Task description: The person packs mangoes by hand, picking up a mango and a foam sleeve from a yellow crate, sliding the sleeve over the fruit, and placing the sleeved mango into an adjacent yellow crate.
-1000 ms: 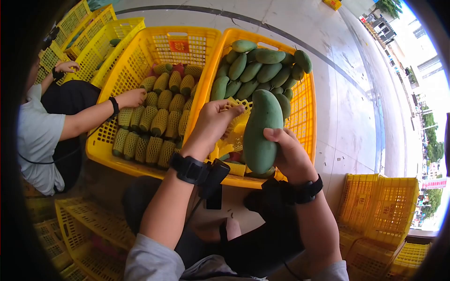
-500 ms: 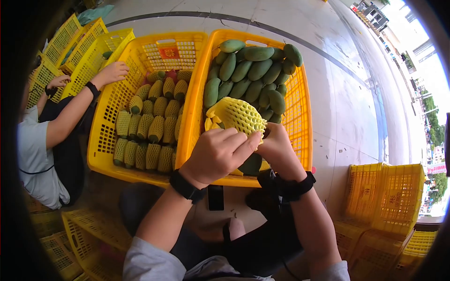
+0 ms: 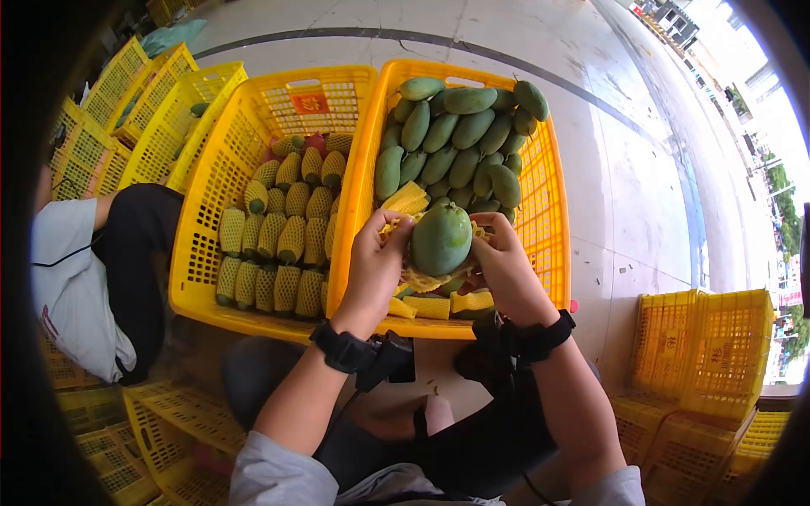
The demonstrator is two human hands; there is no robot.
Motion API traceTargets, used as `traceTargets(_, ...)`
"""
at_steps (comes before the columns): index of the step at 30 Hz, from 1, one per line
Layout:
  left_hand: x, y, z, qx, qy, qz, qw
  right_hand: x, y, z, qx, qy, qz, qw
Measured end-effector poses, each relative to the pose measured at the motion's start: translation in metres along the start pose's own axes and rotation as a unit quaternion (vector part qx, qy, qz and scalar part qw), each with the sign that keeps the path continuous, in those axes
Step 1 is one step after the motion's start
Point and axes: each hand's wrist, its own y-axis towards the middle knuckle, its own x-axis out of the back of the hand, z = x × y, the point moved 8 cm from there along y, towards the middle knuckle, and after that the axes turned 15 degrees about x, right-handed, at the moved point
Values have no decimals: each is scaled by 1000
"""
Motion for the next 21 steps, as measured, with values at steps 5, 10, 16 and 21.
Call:
traceTargets(5,4,-7,-25,-31,-1,-8,999,-10,1,12,29,58,32,997)
traceTargets(10,4,-7,-27,-73,34,-48,996,-1,9,7,79,32,-42,995)
traceTargets(16,8,-13,-38,-153,74,-128,977,1,0,15,148,15,-85,985)
traceTargets(21,7,-11,-44,-183,121,-142,965,-4,4,15,103,59,-66,991)
